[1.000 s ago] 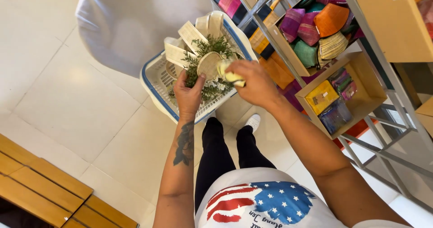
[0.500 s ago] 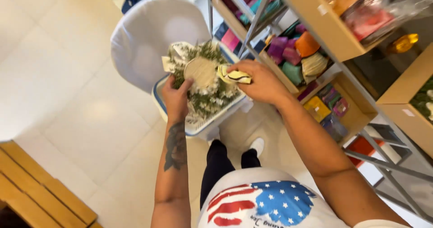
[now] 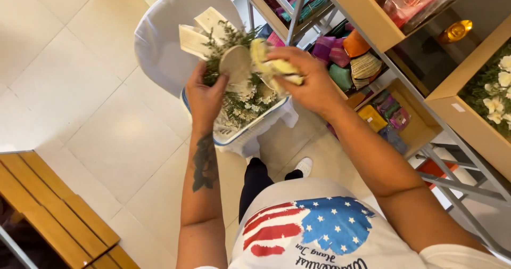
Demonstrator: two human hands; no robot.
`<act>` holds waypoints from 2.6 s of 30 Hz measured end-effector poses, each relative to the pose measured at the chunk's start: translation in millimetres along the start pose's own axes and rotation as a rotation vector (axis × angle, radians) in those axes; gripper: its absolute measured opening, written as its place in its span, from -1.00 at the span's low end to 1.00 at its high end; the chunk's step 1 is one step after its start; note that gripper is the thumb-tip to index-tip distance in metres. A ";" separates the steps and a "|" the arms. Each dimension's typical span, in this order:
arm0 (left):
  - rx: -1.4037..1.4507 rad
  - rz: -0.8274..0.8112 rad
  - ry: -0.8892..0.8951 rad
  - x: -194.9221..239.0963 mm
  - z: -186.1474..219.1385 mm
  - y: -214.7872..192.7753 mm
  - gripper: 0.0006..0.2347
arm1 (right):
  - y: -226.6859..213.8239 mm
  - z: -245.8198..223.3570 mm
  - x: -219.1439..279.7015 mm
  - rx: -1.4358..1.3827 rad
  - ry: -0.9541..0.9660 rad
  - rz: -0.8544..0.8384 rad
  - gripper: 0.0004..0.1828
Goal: Cleaning decorative wreaths with a cloth and organizing them on metal shelves.
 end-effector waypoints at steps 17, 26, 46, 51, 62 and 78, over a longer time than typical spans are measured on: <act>0.448 -0.138 -0.052 41.0 75.6 39.1 -0.68 | -38.9 -85.6 13.9 0.412 -0.207 -0.174 -0.35; 0.550 -0.175 0.010 47.1 75.0 66.5 -0.39 | -80.8 -103.3 33.5 0.265 -0.039 -0.225 -0.33; 0.202 -0.196 0.265 50.7 94.2 85.3 -0.31 | -93.0 -71.7 63.4 -0.221 -0.025 -0.093 -0.45; 0.378 -0.286 0.082 80.2 100.4 93.2 -0.30 | -127.0 -99.8 65.1 0.124 -0.086 0.045 -0.52; 0.637 -0.359 -0.080 97.9 100.7 109.8 -0.28 | -120.2 -141.1 93.2 0.375 -0.240 -0.080 -0.48; 0.697 -0.413 -0.021 113.1 107.9 107.4 -0.30 | -113.0 -152.5 94.8 0.474 -0.227 -0.119 -0.52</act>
Point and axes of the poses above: each hand's wrist, its own x-axis away from the middle knuckle, its own y-axis out of the palm, z = x × y, the point moved 9 cm from there along -x, towards the middle knuckle, and after that the axes turned 1 degree about -x, right-handed, at the moved point
